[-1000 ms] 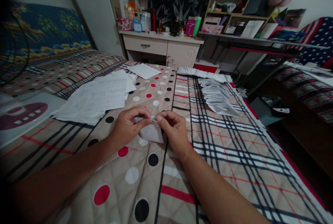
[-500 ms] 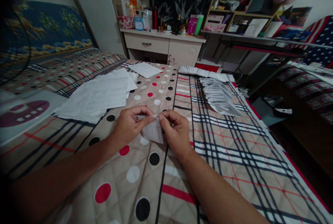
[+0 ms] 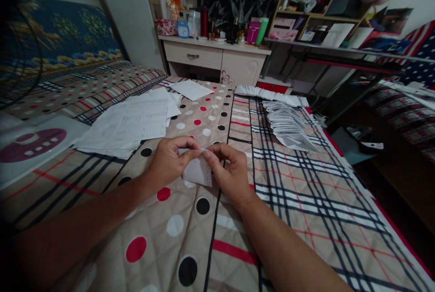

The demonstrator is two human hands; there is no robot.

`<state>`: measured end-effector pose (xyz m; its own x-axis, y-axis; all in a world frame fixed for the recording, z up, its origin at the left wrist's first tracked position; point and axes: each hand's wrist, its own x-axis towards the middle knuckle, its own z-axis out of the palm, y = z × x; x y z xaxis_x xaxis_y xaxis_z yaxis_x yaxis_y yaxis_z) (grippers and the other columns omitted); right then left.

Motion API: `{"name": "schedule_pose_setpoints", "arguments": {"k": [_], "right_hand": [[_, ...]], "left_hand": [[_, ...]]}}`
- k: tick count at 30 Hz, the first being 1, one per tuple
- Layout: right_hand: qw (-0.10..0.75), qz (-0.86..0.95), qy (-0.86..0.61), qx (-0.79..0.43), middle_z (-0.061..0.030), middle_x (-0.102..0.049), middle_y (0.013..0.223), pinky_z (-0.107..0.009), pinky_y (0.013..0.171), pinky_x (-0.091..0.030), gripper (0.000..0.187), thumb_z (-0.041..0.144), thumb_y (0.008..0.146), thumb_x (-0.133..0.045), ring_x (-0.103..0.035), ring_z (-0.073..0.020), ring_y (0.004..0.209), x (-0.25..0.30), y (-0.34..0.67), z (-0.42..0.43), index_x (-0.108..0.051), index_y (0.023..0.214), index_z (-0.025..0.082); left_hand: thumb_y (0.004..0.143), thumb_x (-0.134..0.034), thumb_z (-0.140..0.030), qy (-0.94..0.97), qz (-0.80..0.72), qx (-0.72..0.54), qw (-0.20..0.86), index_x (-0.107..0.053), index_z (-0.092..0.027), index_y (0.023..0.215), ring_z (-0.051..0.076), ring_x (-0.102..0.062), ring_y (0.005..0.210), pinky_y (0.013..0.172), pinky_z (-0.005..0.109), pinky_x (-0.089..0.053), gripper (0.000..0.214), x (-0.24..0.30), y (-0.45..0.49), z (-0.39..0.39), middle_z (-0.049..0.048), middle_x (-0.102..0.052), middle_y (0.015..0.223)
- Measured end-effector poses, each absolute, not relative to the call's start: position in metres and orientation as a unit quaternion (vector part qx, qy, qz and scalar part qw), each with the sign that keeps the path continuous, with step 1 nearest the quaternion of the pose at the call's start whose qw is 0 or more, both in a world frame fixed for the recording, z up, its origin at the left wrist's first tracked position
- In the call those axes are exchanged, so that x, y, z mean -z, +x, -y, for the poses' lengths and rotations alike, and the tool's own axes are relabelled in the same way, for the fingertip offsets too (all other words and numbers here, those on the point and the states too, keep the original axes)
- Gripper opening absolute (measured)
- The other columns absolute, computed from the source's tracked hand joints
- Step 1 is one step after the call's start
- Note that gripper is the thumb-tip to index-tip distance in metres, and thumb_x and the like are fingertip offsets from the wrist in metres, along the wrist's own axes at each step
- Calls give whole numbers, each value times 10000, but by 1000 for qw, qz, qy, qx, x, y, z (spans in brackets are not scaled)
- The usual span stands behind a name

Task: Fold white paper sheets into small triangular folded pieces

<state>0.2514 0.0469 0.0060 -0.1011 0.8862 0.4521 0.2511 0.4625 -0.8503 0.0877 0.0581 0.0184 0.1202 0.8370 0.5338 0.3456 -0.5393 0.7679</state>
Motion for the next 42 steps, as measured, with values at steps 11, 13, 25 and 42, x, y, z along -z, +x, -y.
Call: {"name": "schedule_pose_setpoints", "arguments": {"k": [11,13,25,42], "right_hand": [[521,695,-455,-194,24,-541,558,-215,499,-351,220,235,850,-593,-461,-88,512,-11,249,-44,-588,644,159],[526,684,-459,-213,19,-548,573,-215,505,-353,218,249,850,-599,-463,-91,527,-9,249,-45,-590,652,159],[445,676,-434,-397,39,-432,535,-220,464,-276,306,333,849,-605,-370,-80,505,-5,251,-49,-543,606,157],[603,470,-471,-440,-26,-696,677,-226,503,-522,222,372,777,-712,-657,-141,531,-2,245,-53,-628,765,166]], "left_hand": [[651,-797,-321,568,-450,-491,482,-623,-148,888,92,-556,533,483,184,-403,342,-16,88,-61,-19,-646,651],[614,-816,-357,529,-461,-479,528,-630,-142,796,88,-532,507,456,187,-385,337,-12,87,-62,-17,-628,635],[768,-662,-222,628,-485,-430,430,-751,-140,771,136,-608,627,559,217,-435,121,-19,78,-69,31,-716,700],[667,-805,-274,463,-406,-468,634,-697,-106,961,107,-620,660,624,221,-454,355,3,79,-72,68,-715,826]]}}
